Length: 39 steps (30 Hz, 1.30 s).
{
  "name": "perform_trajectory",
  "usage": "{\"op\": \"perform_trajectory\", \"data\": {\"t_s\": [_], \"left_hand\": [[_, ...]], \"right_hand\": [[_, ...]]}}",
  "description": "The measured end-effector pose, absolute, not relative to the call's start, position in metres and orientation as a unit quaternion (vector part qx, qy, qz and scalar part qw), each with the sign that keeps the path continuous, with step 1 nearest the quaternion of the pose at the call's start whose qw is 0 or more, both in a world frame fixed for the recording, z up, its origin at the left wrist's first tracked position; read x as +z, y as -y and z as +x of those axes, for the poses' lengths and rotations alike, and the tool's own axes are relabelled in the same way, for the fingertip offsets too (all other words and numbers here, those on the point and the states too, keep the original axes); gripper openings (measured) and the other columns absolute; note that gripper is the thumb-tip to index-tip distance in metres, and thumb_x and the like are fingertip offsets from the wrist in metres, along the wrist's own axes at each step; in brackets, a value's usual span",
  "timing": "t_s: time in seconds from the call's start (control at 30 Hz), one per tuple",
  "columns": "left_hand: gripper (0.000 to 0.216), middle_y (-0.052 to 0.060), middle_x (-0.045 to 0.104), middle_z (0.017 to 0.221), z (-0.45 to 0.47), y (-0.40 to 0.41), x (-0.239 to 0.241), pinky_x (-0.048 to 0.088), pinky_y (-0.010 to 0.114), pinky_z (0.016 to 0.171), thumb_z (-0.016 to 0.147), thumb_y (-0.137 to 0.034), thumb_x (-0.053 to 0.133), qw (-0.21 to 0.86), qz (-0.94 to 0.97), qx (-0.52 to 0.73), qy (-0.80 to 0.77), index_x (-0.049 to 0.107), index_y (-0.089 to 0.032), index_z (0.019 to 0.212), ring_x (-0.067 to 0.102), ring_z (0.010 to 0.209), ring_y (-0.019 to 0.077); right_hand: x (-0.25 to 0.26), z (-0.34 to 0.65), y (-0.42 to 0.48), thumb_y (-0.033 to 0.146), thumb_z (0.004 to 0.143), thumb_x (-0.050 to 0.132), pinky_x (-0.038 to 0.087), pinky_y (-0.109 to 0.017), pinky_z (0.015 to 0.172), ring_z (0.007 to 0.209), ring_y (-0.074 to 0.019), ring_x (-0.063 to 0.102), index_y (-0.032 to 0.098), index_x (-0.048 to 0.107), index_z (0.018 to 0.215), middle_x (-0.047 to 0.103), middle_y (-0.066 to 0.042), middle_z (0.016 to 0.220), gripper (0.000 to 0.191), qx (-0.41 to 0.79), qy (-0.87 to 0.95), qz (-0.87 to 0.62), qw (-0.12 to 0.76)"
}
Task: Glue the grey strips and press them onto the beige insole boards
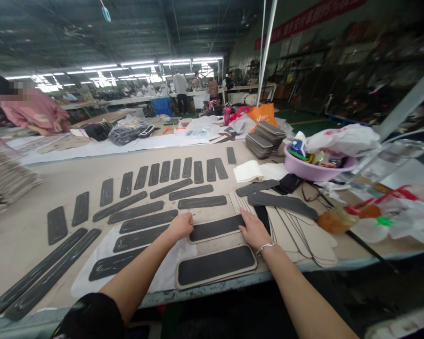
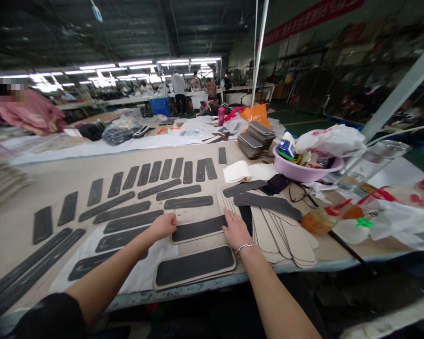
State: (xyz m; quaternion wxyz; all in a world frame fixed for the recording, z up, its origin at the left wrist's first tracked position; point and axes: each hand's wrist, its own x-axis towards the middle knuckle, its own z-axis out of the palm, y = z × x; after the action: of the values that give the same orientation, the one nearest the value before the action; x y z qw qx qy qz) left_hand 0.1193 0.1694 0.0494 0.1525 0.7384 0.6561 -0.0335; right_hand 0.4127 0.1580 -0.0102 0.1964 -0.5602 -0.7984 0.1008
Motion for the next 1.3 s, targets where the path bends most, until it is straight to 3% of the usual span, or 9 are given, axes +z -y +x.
{"op": "perform_trajectory", "data": {"t_s": [0.13,0.3,0.5,0.67,0.8,0.97,1.13,1.23,1.3], "left_hand": [[0.008,-0.003,0.059,0.068,0.112,-0.154,0.058,0.04,0.021,0.06,0.07,-0.017,0.052,0.23,0.746,0.137,-0.61,0.052,-0.02,0.077,0.057,0.065,0.0125],[0.012,-0.005,0.054,0.063,0.103,-0.129,0.072,0.037,0.021,0.053,0.071,-0.024,0.057,0.357,0.672,0.312,-0.569,0.053,-0.019,0.081,0.053,0.058,0.0112],[0.024,-0.004,0.055,0.063,0.1,-0.107,0.092,0.037,0.019,0.052,0.063,-0.028,0.066,0.435,0.594,0.345,-0.582,0.054,-0.017,0.081,0.051,0.056,0.0093],[0.036,-0.003,0.055,0.068,0.096,-0.083,0.086,0.043,0.023,0.056,0.057,-0.033,0.07,0.533,0.509,0.287,-0.612,0.052,-0.016,0.083,0.053,0.059,0.01],[0.036,-0.004,0.052,0.064,0.096,-0.067,0.067,0.042,0.023,0.055,0.055,-0.033,0.068,0.546,0.502,0.238,-0.627,0.051,-0.016,0.081,0.052,0.057,0.0099],[0.023,-0.002,0.056,0.066,0.096,-0.062,0.049,0.045,0.026,0.061,0.063,-0.023,0.06,0.407,0.608,0.143,-0.666,0.055,-0.017,0.085,0.057,0.062,0.0138],[0.027,0.009,0.061,0.1,0.106,-0.052,0.05,0.045,0.034,0.086,0.078,-0.017,0.049,0.14,0.753,0.023,-0.642,0.063,-0.017,0.102,0.059,0.093,0.021],[0.037,0.013,0.049,0.128,0.122,-0.041,0.045,0.037,0.038,0.1,0.085,-0.02,0.04,0.03,0.819,0.044,-0.571,0.055,-0.016,0.119,0.044,0.12,0.0248],[0.045,0.011,0.037,0.141,0.135,-0.034,0.035,0.032,0.042,0.104,0.088,-0.03,0.038,-0.008,0.849,0.062,-0.525,0.044,-0.016,0.13,0.029,0.132,0.0265]], "right_hand": [[0.0,0.415,-0.154,0.025,0.075,0.058,0.032,-0.037,0.101,0.118,-0.0239,0.042,0.01,0.029,0.139,0.049,-0.015,0.126,0.071,0.149,0.77,-0.581,0.219],[0.008,0.423,-0.152,0.027,0.071,0.064,0.044,-0.033,0.083,0.085,-0.0183,0.056,0.017,0.033,0.138,0.057,-0.008,0.105,0.075,0.247,0.688,-0.621,0.283],[0.029,0.433,-0.136,0.041,0.07,0.063,0.044,-0.027,0.066,0.067,-0.0151,0.056,0.015,0.065,0.103,0.063,-0.002,0.075,0.042,0.4,0.624,-0.587,0.327],[0.043,0.441,-0.112,0.048,0.067,0.064,0.033,-0.021,0.047,0.05,-0.0097,0.046,0.015,0.065,0.072,0.055,0.002,0.056,0.034,0.465,0.609,-0.574,0.29],[0.037,0.438,-0.104,0.047,0.065,0.065,0.03,-0.021,0.047,0.05,-0.0093,0.044,0.016,0.059,0.059,0.05,0.004,0.051,0.032,0.4,0.653,-0.611,0.2],[0.028,0.43,-0.106,0.043,0.063,0.068,0.032,-0.022,0.05,0.055,-0.0117,0.05,0.018,0.061,0.061,0.056,0.003,0.056,0.026,0.353,0.671,-0.635,0.143],[0.031,0.428,-0.104,0.041,0.061,0.071,0.039,-0.026,0.059,0.068,-0.018,0.057,0.02,0.063,0.071,0.063,-0.002,0.07,0.025,0.302,0.677,-0.662,0.112],[0.041,0.419,-0.095,0.042,0.067,0.067,0.042,-0.033,0.075,0.086,-0.0248,0.057,0.018,0.064,0.093,0.064,-0.009,0.091,0.035,0.23,0.685,-0.681,0.118],[0.048,0.403,-0.084,0.042,0.076,0.06,0.038,-0.036,0.089,0.104,-0.0272,0.052,0.015,0.056,0.116,0.059,-0.014,0.111,0.048,0.157,0.722,-0.657,0.149]]}}
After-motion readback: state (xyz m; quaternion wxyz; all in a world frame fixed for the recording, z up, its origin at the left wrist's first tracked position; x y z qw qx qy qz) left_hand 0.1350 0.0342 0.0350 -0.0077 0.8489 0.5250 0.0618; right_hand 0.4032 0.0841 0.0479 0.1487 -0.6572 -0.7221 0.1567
